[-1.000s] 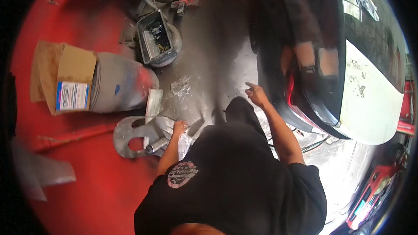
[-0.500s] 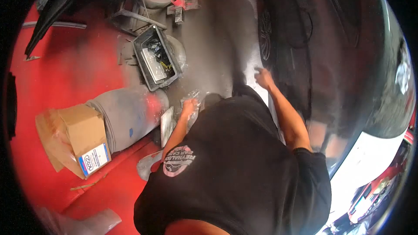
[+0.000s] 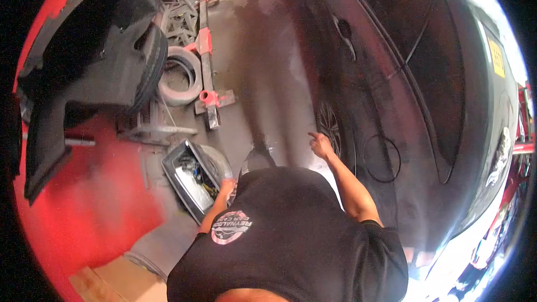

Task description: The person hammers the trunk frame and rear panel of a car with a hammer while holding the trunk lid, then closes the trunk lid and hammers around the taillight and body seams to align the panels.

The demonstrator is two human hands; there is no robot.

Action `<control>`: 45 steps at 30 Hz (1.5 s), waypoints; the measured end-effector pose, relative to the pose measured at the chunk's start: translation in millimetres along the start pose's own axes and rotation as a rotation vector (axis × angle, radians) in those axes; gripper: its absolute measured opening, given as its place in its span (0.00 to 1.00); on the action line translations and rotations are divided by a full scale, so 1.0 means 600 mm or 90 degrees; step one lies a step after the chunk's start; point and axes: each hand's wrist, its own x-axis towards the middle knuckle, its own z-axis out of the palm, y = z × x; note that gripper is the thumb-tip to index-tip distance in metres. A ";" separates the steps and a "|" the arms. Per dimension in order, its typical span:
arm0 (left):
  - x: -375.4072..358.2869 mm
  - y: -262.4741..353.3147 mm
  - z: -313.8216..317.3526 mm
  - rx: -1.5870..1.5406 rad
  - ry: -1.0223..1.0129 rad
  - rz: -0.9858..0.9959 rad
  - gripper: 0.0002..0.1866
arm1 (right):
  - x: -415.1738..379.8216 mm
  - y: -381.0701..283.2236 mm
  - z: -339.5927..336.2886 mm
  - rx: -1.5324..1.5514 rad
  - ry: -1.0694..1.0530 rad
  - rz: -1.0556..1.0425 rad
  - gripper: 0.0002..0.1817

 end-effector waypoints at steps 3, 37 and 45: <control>0.070 0.200 -0.040 0.035 0.008 0.096 0.10 | 0.075 0.079 0.021 0.176 0.096 0.105 0.25; 0.555 1.857 0.417 0.475 -0.126 0.802 0.31 | 1.037 -0.529 -0.573 0.287 0.041 -0.129 0.31; 0.595 2.279 0.633 0.673 -0.195 1.014 0.51 | 1.100 -0.634 -0.648 0.334 0.294 0.062 0.27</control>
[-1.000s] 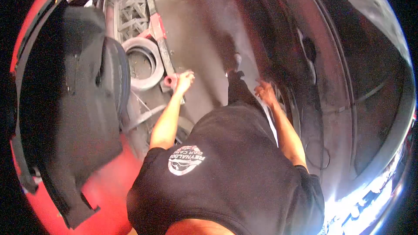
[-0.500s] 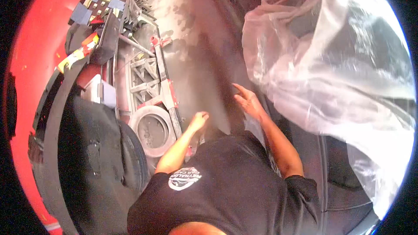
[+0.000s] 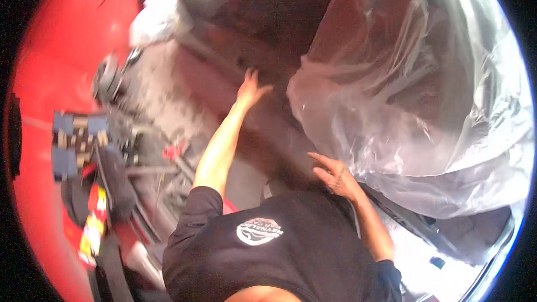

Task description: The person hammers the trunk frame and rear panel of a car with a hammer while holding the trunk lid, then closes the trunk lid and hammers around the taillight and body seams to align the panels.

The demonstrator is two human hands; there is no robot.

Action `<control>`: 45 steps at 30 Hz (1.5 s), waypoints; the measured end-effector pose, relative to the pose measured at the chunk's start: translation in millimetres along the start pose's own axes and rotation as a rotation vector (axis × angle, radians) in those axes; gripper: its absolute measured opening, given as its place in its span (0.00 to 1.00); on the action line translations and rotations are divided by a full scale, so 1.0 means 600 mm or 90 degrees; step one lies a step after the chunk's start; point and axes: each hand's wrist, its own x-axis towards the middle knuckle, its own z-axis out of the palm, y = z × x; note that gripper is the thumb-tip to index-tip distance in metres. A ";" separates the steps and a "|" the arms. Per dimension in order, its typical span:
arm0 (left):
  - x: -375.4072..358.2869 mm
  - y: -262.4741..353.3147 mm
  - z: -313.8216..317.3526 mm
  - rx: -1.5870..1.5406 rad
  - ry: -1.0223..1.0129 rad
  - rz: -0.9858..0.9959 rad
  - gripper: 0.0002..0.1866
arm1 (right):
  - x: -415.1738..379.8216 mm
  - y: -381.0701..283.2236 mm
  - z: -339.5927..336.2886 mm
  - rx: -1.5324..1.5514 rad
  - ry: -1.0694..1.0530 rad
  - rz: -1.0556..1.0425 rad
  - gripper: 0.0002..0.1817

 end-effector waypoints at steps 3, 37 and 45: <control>0.056 -0.053 -0.015 0.020 -0.116 0.010 0.53 | 0.047 -0.064 0.052 0.069 0.149 -0.038 0.26; -0.488 -0.507 -0.350 -0.019 0.050 -0.508 0.30 | 0.189 -0.063 -0.130 -0.572 0.434 -0.289 0.28; -0.578 -0.353 -0.239 -0.762 0.819 -0.482 0.47 | 0.199 -0.075 -0.112 -0.572 0.445 -0.333 0.27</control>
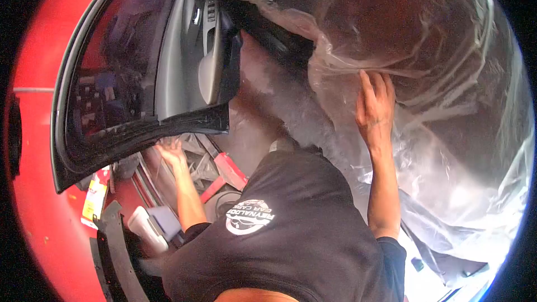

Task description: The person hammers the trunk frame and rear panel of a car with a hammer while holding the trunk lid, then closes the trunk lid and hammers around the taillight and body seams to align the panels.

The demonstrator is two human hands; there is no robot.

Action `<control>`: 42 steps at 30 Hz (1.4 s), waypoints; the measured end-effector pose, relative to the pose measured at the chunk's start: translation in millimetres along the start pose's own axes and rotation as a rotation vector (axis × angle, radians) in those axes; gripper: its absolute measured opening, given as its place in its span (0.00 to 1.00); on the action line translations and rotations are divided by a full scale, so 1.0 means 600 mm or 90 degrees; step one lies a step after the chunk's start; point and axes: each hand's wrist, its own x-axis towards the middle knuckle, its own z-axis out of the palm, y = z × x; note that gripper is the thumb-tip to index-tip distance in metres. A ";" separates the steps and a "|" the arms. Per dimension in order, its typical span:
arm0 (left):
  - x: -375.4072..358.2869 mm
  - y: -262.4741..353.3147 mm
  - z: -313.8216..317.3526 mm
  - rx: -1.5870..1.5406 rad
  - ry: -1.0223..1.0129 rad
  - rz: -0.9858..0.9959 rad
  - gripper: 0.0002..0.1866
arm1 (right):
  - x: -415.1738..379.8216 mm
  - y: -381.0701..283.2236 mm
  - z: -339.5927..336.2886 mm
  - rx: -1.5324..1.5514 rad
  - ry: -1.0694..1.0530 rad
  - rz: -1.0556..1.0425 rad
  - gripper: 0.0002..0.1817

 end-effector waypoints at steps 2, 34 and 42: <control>0.001 0.012 0.062 -0.159 0.080 0.009 0.49 | 0.009 -0.008 0.000 -0.001 -0.009 -0.043 0.28; 0.367 0.171 -0.007 -0.083 0.191 0.062 0.52 | 0.054 0.009 0.047 -0.275 0.011 -0.073 0.31; 0.390 -0.306 -0.192 -0.400 -0.259 -0.484 0.30 | 0.120 -0.017 0.095 -0.554 -0.050 0.033 0.30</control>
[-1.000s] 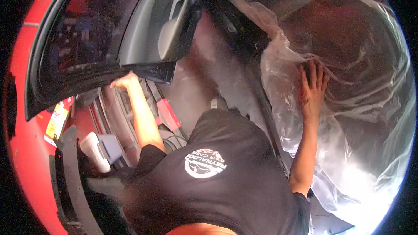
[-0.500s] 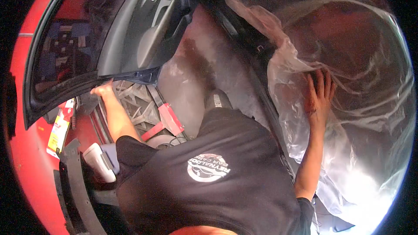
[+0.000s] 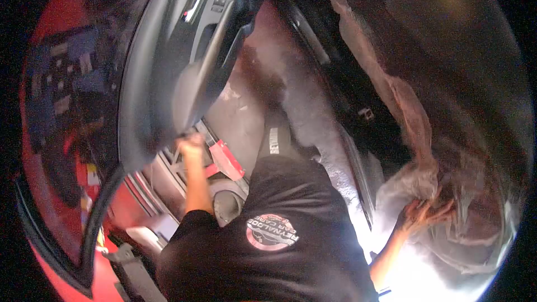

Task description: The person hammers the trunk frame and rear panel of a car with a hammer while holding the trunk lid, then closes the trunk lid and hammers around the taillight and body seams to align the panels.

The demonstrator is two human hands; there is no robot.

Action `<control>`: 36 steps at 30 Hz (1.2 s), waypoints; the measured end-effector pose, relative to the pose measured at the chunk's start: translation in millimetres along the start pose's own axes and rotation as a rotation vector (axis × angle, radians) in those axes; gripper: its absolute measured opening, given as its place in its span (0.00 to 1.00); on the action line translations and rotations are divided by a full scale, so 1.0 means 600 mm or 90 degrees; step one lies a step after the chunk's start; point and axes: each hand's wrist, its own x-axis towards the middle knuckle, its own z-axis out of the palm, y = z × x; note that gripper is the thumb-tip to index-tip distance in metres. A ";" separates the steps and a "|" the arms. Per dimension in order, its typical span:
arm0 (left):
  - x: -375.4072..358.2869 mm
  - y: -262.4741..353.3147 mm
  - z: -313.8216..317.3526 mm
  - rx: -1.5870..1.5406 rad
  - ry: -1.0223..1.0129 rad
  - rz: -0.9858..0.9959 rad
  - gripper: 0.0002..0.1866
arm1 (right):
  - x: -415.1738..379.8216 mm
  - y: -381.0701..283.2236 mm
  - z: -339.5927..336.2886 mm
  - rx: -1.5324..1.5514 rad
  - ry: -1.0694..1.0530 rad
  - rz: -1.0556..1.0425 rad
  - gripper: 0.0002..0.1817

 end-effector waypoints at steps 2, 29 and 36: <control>0.079 -0.201 -0.049 0.133 0.302 -0.257 0.23 | -0.002 -0.001 -0.001 -0.042 -0.023 0.018 0.29; 1.261 -1.132 0.192 1.759 -0.400 0.121 0.19 | 0.008 -0.196 0.057 -0.037 -0.160 0.279 0.29; 1.136 -1.069 0.321 1.604 -0.443 0.301 0.19 | 0.000 -0.156 0.084 0.037 -0.096 0.253 0.29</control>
